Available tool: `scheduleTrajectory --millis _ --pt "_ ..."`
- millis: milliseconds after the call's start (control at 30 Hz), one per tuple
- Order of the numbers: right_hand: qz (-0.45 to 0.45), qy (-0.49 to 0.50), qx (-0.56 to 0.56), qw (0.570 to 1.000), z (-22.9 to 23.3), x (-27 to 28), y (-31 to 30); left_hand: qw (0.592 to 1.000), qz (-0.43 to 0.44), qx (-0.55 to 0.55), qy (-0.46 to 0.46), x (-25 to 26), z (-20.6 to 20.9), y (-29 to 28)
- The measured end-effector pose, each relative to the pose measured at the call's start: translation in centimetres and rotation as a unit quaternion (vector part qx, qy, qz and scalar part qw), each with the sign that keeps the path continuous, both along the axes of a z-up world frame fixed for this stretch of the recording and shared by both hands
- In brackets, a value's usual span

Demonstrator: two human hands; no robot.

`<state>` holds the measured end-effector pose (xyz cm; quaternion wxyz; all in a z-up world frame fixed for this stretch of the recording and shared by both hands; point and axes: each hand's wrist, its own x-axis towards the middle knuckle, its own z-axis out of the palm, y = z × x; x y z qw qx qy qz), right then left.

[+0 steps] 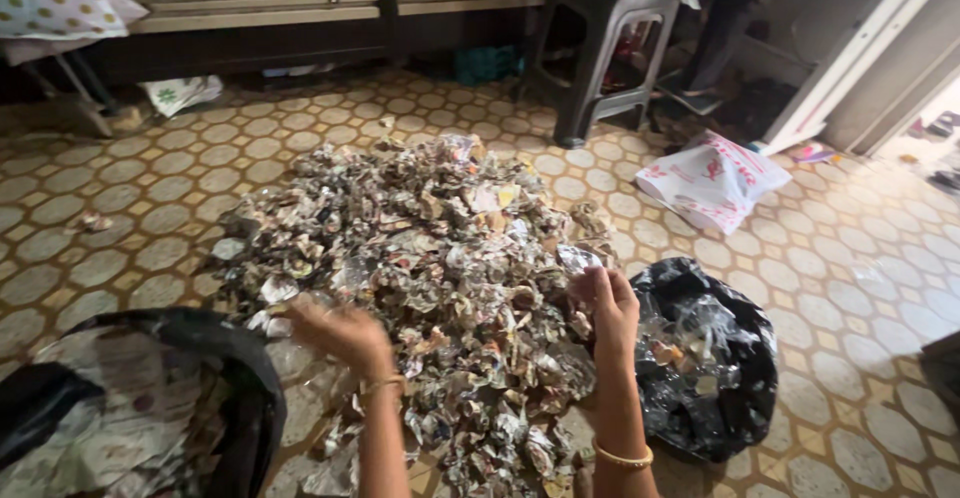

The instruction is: The person sits on the floor and sorts a large pile of crumpled wrappers by hand, picking up individual pieces and placing them into a black plastic bag. The person repeatedly reaches into the pile, selects items, and transfers them to the bag.

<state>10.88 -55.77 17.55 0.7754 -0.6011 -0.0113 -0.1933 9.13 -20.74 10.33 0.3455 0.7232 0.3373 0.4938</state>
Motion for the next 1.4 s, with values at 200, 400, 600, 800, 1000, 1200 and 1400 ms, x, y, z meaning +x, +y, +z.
scheduleTrajectory --millis 200,400,600,800,1000,1200,1400 --pt "-0.024 0.007 -0.039 0.999 -0.9 -0.4 -1.5 0.871 -0.405 0.227 0.158 4.5 -3.5 -14.7" --pt "0.026 0.031 -0.025 0.999 -2.8 0.4 -1.8 0.828 -0.427 0.286 0.222 8.5 -12.7 -18.9" --pt "0.052 0.085 -0.081 0.992 -6.3 0.9 -0.5 0.813 -0.450 0.193 0.315 8.0 -13.4 -17.3" --pt "0.088 0.047 -0.085 0.991 -6.5 0.6 1.2 0.877 -0.472 0.040 0.088 4.9 -7.7 -16.8" --pt "0.011 0.004 -0.253 0.967 -1.8 -1.8 2.5 0.789 -0.586 -0.178 0.050 3.9 -1.2 -17.4" --pt "0.082 0.041 -0.115 0.989 1.4 -3.2 4.4 0.785 -0.538 -0.287 0.107 0.3 4.3 -16.5" --pt "0.076 0.026 0.012 0.997 0.4 -2.4 6.2 0.790 -0.528 -0.311 0.011 -0.5 5.9 -14.1"
